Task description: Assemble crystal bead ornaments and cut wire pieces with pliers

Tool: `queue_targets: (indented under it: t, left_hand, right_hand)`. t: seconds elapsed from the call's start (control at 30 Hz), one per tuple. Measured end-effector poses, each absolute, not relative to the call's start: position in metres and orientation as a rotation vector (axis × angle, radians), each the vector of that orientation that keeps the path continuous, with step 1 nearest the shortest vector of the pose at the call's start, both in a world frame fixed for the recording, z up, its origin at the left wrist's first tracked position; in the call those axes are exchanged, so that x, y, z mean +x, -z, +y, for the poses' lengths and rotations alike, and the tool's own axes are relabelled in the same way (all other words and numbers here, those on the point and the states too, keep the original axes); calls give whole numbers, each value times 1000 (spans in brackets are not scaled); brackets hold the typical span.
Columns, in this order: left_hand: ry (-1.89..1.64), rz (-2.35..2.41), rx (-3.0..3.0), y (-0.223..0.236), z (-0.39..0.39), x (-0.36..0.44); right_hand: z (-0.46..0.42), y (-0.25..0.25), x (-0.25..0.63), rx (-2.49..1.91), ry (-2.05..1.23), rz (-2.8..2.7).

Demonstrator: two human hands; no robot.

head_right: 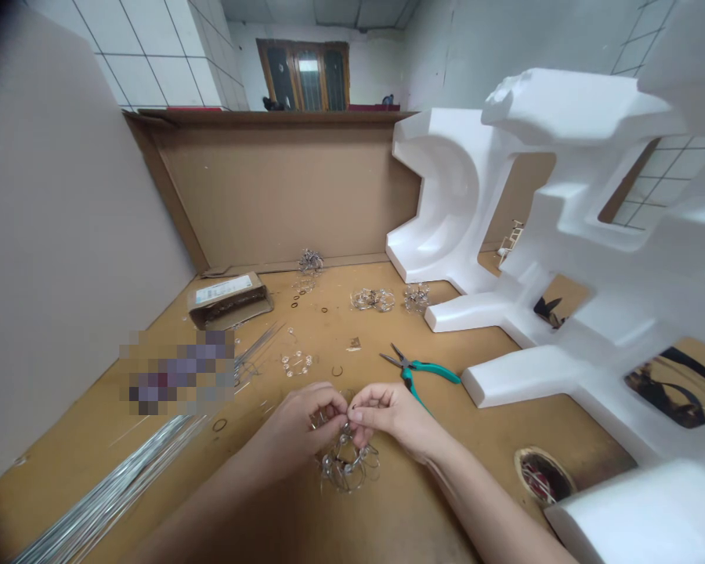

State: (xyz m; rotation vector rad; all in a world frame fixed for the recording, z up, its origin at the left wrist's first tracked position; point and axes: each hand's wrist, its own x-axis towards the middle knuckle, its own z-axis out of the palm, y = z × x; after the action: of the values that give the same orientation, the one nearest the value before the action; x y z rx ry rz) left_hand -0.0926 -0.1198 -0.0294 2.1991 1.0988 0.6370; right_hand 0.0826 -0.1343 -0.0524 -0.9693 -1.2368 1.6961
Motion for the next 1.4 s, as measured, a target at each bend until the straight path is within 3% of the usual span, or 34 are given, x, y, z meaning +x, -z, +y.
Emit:
queue_targets:
  t: [0.4,0.7,1.4]
  left_hand:
    - [-722,843,2080,15,-122,-100]
    - [-820,1043,1898,36,-113,-91]
    - [-735,1052,1650,42,-118,-80]
  right_hand:
    - [-122,62,88,-1021,-1604,-1003]
    - [-124,60,88,-811,-1845,-1004]
    - [-125,67,86,-829,-1838,-1077]
